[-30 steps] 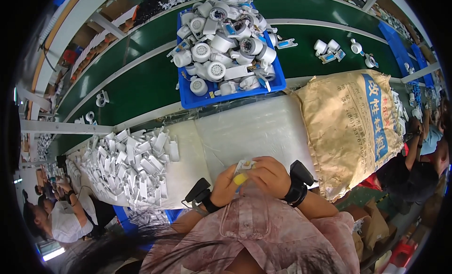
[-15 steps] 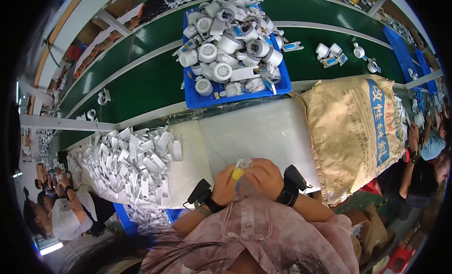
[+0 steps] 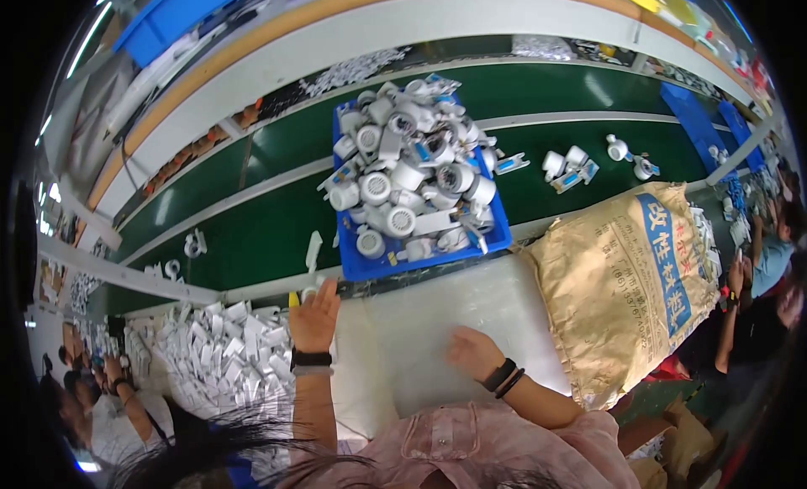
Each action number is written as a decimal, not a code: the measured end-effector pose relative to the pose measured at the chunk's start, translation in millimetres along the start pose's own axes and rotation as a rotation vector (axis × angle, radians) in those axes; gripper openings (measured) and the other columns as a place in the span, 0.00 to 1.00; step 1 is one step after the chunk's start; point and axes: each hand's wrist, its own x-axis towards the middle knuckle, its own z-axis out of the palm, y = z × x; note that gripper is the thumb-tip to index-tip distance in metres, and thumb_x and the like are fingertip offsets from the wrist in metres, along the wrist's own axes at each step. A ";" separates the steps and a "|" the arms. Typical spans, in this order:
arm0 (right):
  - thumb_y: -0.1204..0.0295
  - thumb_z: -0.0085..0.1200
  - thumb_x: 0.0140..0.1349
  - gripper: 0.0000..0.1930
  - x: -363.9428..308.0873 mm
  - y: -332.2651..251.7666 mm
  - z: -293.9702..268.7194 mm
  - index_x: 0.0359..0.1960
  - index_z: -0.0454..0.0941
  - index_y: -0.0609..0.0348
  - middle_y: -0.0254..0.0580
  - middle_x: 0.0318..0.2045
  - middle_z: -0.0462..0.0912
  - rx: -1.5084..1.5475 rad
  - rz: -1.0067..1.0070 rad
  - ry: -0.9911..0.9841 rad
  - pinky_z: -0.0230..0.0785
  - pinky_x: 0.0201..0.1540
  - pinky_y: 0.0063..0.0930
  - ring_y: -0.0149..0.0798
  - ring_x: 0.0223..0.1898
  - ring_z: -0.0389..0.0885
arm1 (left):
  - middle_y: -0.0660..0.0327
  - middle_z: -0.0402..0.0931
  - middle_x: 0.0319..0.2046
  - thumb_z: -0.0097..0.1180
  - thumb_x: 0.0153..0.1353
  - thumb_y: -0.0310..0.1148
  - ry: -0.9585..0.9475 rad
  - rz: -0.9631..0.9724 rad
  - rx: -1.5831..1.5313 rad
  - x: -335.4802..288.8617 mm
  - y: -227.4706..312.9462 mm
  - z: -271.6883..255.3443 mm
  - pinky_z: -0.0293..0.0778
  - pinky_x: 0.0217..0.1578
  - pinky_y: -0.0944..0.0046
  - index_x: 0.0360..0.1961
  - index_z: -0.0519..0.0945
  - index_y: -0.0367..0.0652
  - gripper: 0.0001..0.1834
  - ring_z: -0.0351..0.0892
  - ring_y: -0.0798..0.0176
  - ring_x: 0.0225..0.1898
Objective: Assembling small electronic components and housings at a factory workstation.
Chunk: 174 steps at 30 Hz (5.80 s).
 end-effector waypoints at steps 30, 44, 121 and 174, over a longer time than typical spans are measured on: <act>0.73 0.56 0.54 0.09 24.3 -217.2 39.4 0.38 0.78 0.55 0.43 0.31 0.79 -1.901 -1.393 0.350 0.72 0.33 0.39 0.48 0.32 0.79 | 0.55 0.62 0.59 0.50 0.63 0.22 -0.611 -0.464 0.811 -19.4 -283.8 79.5 0.63 0.58 0.58 0.66 0.53 0.40 0.32 0.65 0.57 0.60; 0.73 0.53 0.53 0.14 107.4 -338.7 13.5 0.42 0.73 0.57 0.49 0.36 0.81 -2.154 -0.793 0.765 0.74 0.39 0.44 0.48 0.40 0.81 | 0.65 0.78 0.36 0.46 0.67 0.36 -0.015 -0.935 0.163 -3.4 -220.2 12.6 0.73 0.43 0.60 0.44 0.76 0.43 0.12 0.76 0.63 0.37; 0.78 0.66 0.41 0.14 -98.2 -3.3 87.8 0.33 0.81 0.53 0.36 0.30 0.74 -1.851 -1.332 -0.214 0.64 0.42 0.34 0.41 0.33 0.72 | 0.60 0.69 0.37 0.38 0.63 0.22 -0.501 -0.226 0.822 -163.1 -126.0 66.1 0.74 0.26 0.70 0.53 0.62 0.37 0.17 0.71 0.70 0.29; 0.80 0.65 0.41 0.14 -97.8 -6.8 95.8 0.32 0.80 0.54 0.39 0.32 0.74 -1.868 -1.281 -0.222 0.64 0.44 0.37 0.47 0.37 0.70 | 0.62 0.72 0.28 0.42 0.68 0.29 -0.491 0.078 1.124 -162.6 -135.8 60.2 0.69 0.22 0.71 0.50 0.65 0.37 0.12 0.70 0.72 0.22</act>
